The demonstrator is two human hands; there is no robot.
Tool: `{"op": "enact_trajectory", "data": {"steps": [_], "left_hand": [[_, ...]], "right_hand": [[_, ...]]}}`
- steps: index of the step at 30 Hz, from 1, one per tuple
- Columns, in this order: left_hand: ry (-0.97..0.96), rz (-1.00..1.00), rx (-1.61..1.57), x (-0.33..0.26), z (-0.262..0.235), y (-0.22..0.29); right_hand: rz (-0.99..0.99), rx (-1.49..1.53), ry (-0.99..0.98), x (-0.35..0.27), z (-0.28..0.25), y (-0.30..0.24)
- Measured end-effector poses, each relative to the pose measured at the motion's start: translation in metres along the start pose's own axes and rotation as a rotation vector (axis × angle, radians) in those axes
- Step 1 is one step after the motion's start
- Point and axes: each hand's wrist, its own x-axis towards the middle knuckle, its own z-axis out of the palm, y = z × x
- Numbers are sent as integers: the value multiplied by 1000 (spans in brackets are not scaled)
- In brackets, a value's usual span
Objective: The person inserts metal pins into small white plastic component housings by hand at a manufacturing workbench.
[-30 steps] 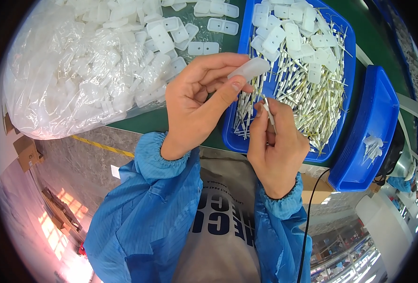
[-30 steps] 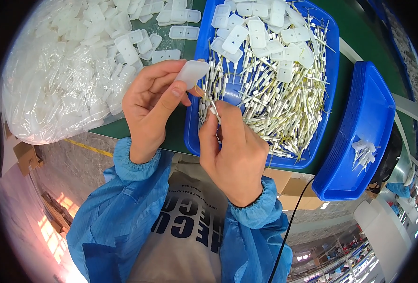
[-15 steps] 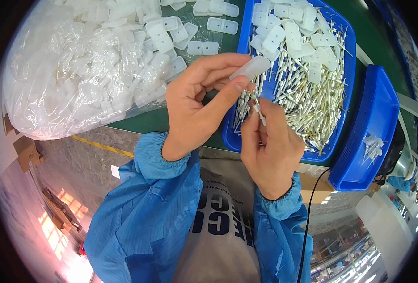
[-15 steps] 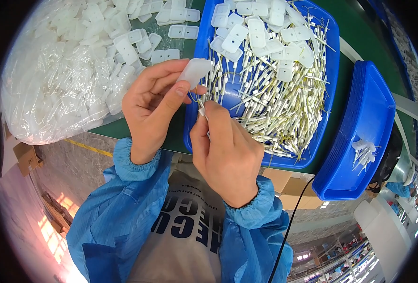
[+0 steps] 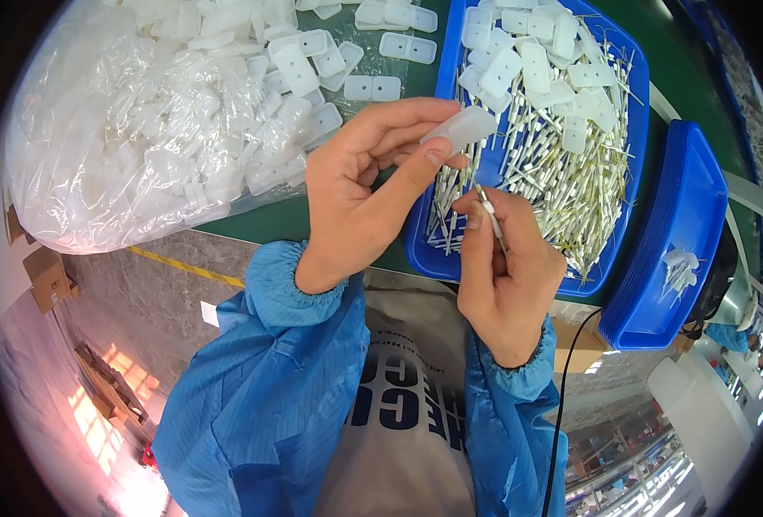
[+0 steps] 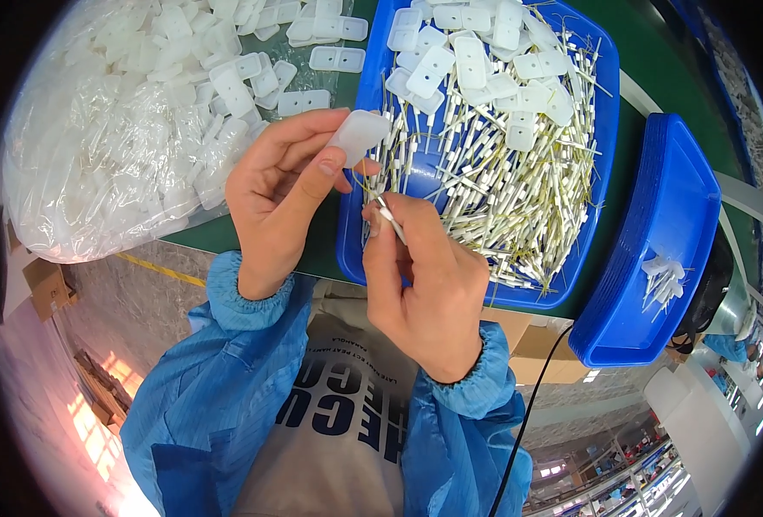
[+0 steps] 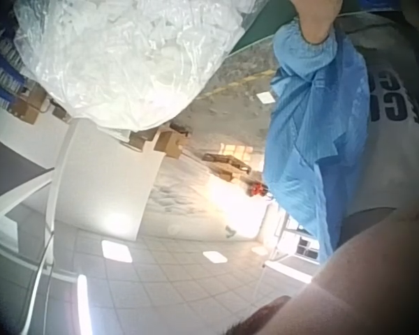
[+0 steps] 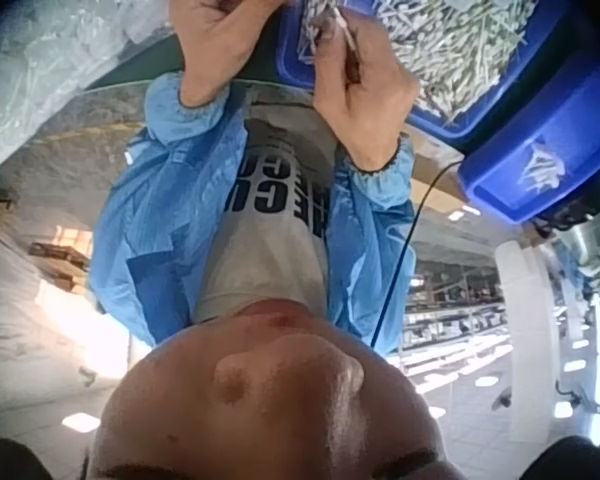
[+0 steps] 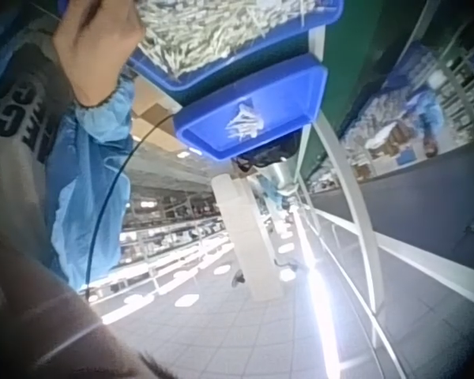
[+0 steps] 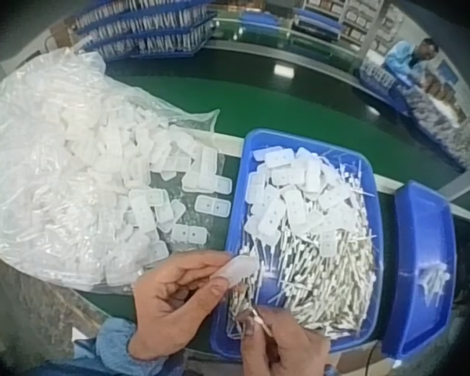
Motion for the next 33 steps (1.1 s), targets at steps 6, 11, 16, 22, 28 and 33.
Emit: {"op": "enact_trajectory", "data": {"steps": [6, 11, 16, 22, 28, 33], "left_hand": [[-28, -8, -26, 0, -2, 1], [-30, -12, -48, 0, -2, 2], [-47, -10, -33, 0, -3, 2], [-7, -7, -21, -1, 0, 1], [-29, -13, -23, -1, -2, 0], [-46, 5, 7, -1, -3, 0]], "right_hand": [[75, 28, -45, 0, -4, -2], [157, 128, -52, 0, -5, -4], [161, 206, 10, 0, -1, -2], [204, 197, -44, -1, -1, -3], [253, 279, -43, 0, -1, -11], [378, 426, -82, 3, -5, -11]]}}
